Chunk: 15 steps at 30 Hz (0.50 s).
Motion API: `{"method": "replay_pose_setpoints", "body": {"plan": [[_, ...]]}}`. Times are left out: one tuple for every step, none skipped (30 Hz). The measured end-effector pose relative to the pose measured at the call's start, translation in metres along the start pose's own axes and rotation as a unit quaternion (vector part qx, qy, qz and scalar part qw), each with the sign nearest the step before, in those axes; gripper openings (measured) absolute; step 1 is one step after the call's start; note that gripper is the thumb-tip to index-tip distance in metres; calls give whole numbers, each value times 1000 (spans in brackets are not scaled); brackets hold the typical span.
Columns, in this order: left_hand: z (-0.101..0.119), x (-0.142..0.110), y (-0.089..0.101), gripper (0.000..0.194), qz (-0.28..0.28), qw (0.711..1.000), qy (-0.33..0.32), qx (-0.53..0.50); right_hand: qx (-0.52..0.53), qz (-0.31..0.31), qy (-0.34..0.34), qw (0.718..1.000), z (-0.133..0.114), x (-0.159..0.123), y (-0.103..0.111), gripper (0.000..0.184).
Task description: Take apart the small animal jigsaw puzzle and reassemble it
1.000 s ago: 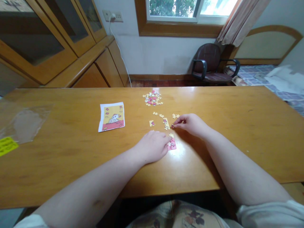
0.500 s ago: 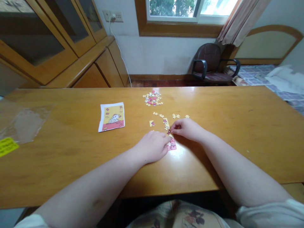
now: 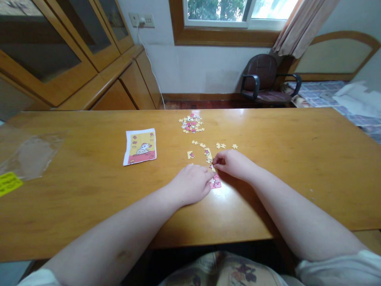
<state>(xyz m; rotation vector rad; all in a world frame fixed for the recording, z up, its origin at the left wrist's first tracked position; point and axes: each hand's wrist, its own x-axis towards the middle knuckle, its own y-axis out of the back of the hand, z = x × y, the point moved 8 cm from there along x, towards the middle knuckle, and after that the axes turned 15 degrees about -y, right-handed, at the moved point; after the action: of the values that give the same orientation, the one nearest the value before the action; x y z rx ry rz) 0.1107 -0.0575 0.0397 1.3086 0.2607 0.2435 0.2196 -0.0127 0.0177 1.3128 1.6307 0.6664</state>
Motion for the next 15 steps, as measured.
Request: {"method": "replay_pose_setpoints", "body": {"plan": [[0, 0, 0, 36, 0, 1000, -1, -1, -1, 3, 7, 1000, -1, -1, 0, 11], [0, 0, 0, 35, 1, 1000, -1, -1, -4, 7, 16, 1000, -3, -2, 1, 11], [0, 0, 0, 35, 1, 1000, -1, -2, -9, 11, 27, 1000, -6, -3, 1, 12], [0, 0, -1, 34, 2, 1000, -2, -2, -15, 12, 40, 999, -8, -4, 1, 13], [0, 0, -1, 34, 2, 1000, -2, -3, -22, 12, 52, 998, -10, -5, 1, 14], [0, 0, -2, 33, 4, 1000, -3, -4, -29, 9, 60, 998, -12, -6, 1, 14], [0, 0, -2, 33, 7, 1000, -5, -7, -34, 6, 63, 997, -12, -7, 1, 15], [0, 0, -2, 32, 11, 1000, -6, -12, -37, 8, 60, 997, -11, -7, 3, 15], [0, 0, -2, 33, 15, 1000, -5, -17, -37, 19, 51, 998, -8, -6, 8, 16], [-1, 0, -2, 33, 21, 1000, -3, -22, -37, 39, 34, 998, -4, -5, 15, 16], [-1, 0, -2, 33, 27, 999, 1, -27, -37, 67, 12, 997, 2, -3, 24, 18], [-2, 0, -2, 33, 30, 999, 6, -30, -41, 100, -15, 994, 10, -2, 34, 20], [-3, -1, -2, 33, 32, 999, 12, -32, -47, 130, -44, 989, 18, -1, 44, 22], [-4, -1, -2, 33, 33, 999, 17, -33, -59, 156, -73, 983, 26, -1, 53, 22], [-5, -1, -2, 32, 33, 999, 20, -35, -72, 170, -101, 978, 35, 0, 60, 23]]}}
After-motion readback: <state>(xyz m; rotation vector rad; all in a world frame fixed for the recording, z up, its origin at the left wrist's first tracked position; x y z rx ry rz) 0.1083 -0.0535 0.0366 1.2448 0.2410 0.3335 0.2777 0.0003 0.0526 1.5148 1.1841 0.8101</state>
